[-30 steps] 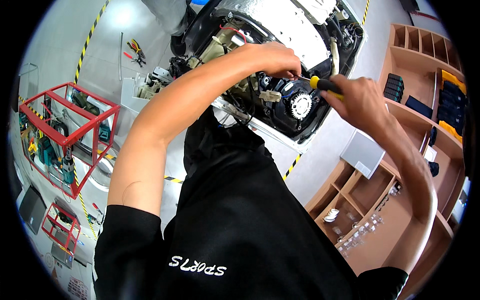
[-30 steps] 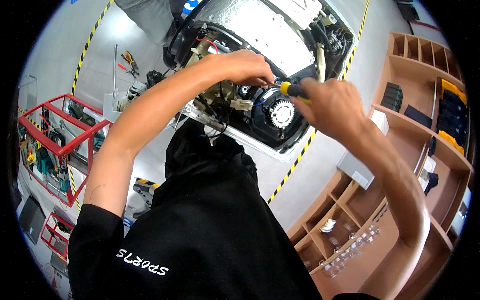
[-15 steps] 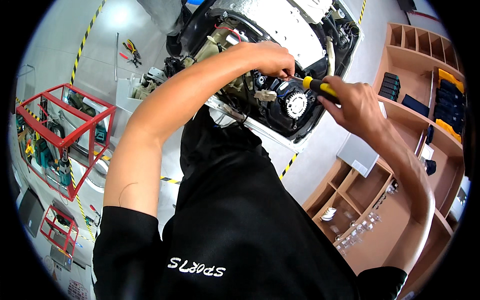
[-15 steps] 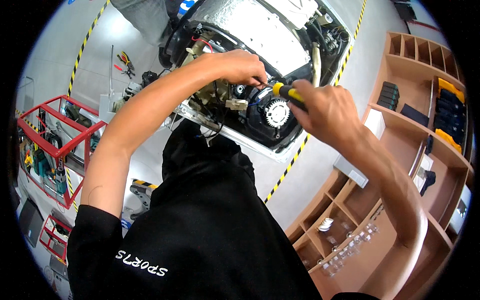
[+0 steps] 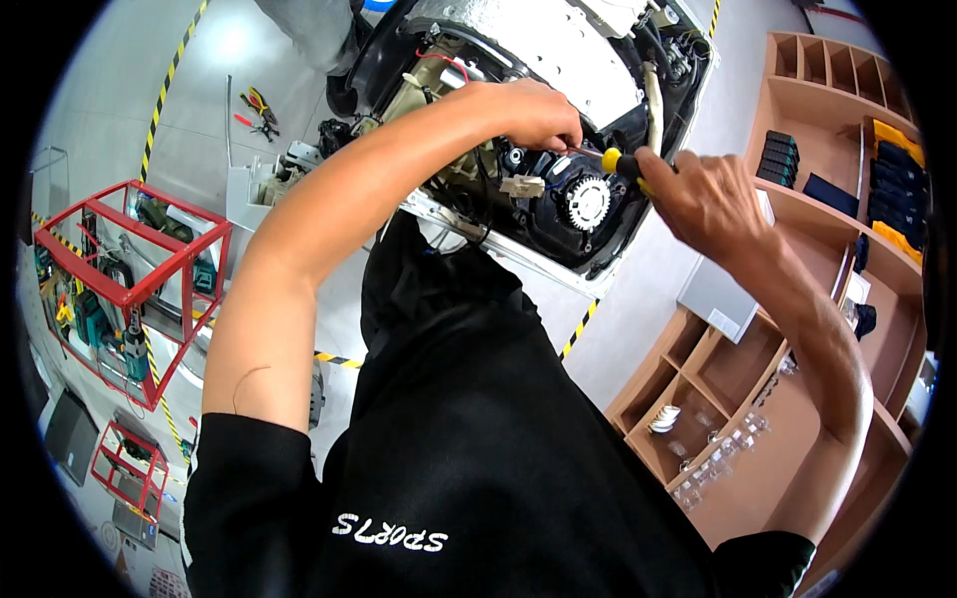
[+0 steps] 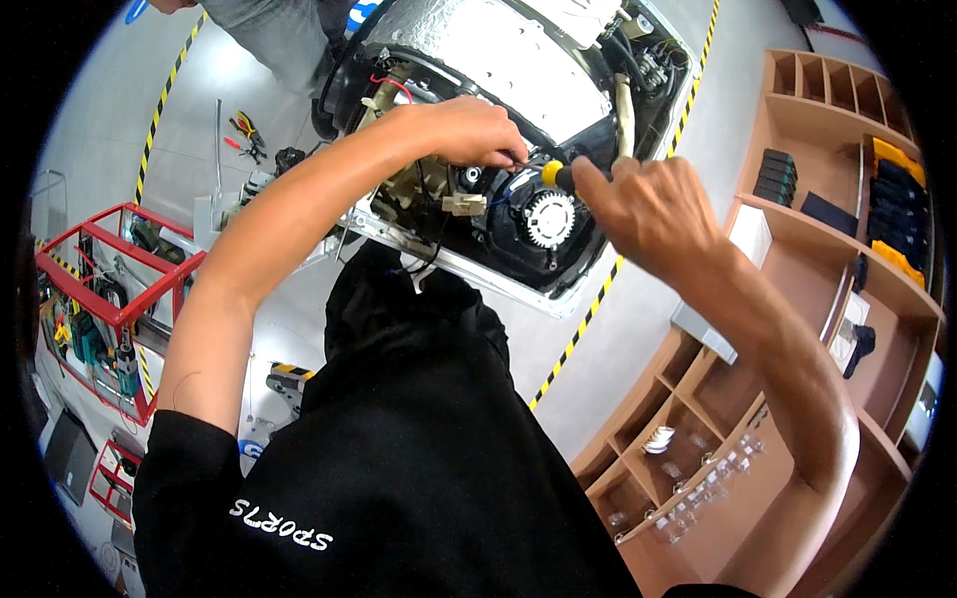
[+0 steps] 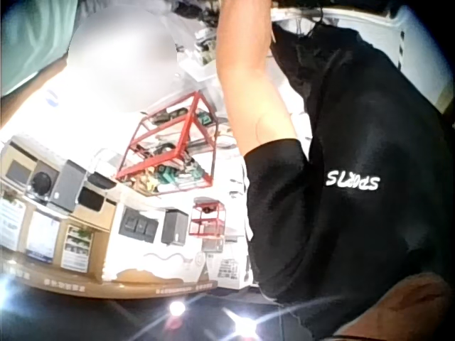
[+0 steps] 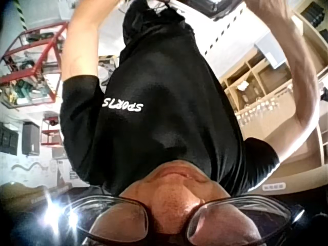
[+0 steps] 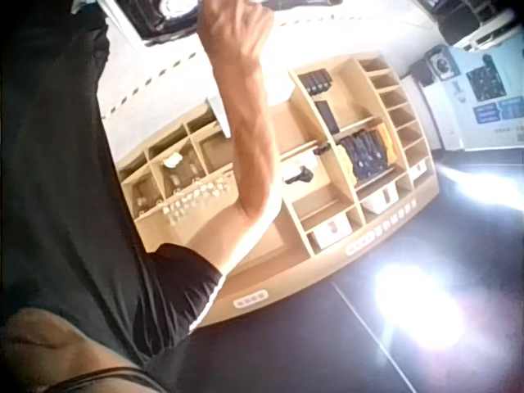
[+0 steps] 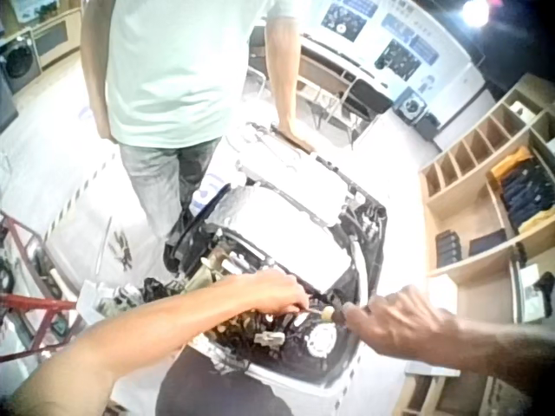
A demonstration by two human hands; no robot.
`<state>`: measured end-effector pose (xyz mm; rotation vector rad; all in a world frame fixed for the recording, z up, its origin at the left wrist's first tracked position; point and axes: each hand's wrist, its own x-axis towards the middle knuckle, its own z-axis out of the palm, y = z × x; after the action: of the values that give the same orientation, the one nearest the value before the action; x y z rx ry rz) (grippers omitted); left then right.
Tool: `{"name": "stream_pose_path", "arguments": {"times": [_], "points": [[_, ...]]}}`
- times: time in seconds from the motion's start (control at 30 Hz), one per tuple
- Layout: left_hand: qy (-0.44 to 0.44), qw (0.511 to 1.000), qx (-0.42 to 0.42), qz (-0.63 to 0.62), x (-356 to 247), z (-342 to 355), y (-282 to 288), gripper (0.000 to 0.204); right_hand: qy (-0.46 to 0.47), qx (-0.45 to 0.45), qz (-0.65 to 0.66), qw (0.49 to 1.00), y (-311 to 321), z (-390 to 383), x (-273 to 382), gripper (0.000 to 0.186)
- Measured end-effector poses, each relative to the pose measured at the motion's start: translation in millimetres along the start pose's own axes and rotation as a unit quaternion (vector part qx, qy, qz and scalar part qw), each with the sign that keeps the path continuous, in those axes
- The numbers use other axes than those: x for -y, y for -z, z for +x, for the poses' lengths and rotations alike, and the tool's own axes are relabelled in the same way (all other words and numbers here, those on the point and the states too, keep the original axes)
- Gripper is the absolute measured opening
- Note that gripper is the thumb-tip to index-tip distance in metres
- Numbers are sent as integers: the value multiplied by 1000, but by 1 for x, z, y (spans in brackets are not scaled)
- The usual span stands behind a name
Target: The person manipulates electrical connectors and wires inside the top of a washing machine. They then use a screwdriver and an electric drill to work on internal components and secure screws.
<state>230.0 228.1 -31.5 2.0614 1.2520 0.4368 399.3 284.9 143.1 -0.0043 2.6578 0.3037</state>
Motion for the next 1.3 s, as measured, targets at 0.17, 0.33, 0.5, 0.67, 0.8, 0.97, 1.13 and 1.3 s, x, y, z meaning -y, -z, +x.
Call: {"name": "stream_pose_path", "arguments": {"times": [0.17, 0.33, 0.5, 0.67, 0.8, 0.97, 1.13, 1.3], "points": [[8, 1000, 25, 15, -3, 3, -1, 9, -286, 142, 340, 885, 5, 14, 3, 39], [11, 1000, 22, 10, 4, 3, 2, 9, -255, 76, 319, 910, 10, 25, 3, 54], [30, 999, 15, -3, -3, -9, 14, 11, -319, 154, 398, 846, 36, 28, -3, 65], [15, 1000, -17, 4, 2, -6, 3, 9, -334, 118, 544, 760, 19, 24, 3, 49], [64, 993, 46, 85, -15, -8, 14, 9, -165, 95, 393, 900, 26, 28, 8, 30], [52, 993, 32, 97, -14, -8, 7, 14, -119, 131, 257, 950, 28, 33, 5, 38], [-10, 992, -59, 108, 3, -8, -12, 18, -316, 215, 548, 744, 32, 15, -2, 73], [61, 984, 37, 161, -27, -5, 8, 14, -301, 132, 632, 702, 13, 12, 9, 54]]}}
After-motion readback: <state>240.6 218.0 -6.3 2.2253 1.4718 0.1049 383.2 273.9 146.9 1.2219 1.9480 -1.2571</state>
